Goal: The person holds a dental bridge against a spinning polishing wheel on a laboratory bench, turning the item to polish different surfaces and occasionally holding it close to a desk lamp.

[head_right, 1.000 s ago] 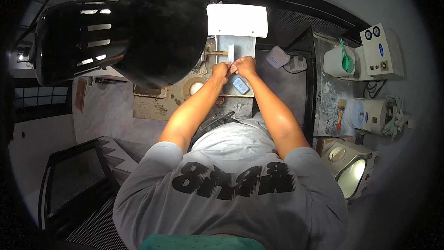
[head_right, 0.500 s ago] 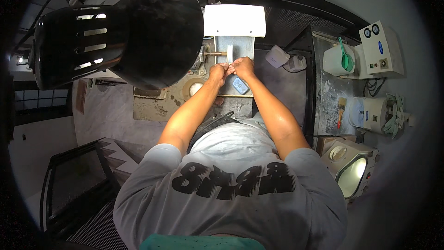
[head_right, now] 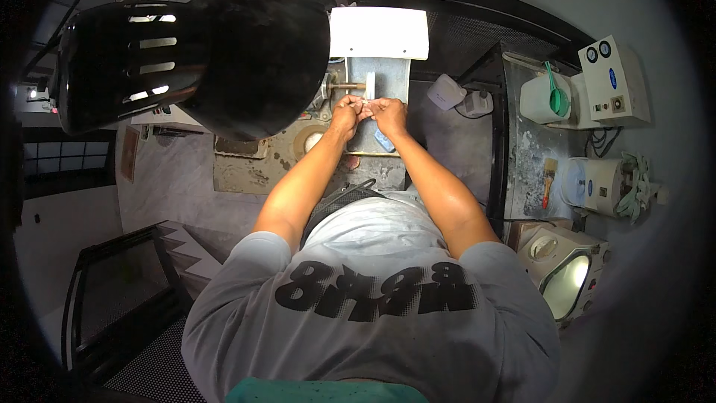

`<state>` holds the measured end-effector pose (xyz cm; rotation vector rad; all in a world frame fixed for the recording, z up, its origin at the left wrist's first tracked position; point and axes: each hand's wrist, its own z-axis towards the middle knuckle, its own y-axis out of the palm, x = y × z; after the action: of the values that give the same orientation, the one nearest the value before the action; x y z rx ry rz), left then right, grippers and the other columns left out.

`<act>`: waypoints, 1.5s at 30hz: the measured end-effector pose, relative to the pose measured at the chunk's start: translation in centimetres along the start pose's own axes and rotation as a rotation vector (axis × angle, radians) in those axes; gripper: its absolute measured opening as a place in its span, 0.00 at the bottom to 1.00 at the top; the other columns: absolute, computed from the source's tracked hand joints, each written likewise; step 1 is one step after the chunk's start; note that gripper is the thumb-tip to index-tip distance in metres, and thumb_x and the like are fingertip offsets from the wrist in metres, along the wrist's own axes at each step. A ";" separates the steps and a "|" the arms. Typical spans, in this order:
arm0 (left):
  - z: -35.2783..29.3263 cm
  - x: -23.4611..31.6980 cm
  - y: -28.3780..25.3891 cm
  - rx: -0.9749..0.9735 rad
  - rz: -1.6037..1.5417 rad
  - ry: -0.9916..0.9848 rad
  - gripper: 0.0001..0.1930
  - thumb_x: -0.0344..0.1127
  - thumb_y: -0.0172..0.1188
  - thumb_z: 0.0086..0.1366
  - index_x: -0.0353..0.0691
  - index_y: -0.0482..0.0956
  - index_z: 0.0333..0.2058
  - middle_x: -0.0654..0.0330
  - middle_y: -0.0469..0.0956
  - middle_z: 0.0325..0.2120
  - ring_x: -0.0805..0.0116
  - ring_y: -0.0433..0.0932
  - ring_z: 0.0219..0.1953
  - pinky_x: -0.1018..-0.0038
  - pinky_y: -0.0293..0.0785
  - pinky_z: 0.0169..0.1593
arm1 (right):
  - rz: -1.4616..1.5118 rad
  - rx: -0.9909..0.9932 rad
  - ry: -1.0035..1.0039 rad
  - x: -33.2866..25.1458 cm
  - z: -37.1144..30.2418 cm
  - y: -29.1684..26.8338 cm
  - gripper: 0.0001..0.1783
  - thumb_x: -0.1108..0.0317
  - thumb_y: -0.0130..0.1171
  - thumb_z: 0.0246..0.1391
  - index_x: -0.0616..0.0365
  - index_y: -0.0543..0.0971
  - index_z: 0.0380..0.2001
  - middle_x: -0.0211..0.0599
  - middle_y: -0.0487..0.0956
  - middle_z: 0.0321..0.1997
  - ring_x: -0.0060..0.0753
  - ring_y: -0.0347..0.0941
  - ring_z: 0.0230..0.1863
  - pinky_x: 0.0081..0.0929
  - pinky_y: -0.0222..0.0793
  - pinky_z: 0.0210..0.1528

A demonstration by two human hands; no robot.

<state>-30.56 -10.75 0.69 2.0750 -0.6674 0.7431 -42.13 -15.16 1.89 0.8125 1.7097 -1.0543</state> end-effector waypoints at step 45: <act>3.0 -2.0 -2.0 0.129 0.003 -0.124 0.04 0.20 0.42 0.61 0.28 0.66 0.34 0.47 0.75 0.28 0.60 0.77 0.25 0.70 0.80 0.33 | 0.075 -0.001 0.161 0.7 1.2 0.1 0.06 0.76 0.57 0.48 0.70 0.79 0.27 0.40 0.80 0.25 0.24 0.77 0.24 0.18 0.75 0.27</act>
<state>-29.78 -11.79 -3.20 2.2528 -0.7069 0.6792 -41.82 -16.19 1.01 0.9751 1.7992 -0.9587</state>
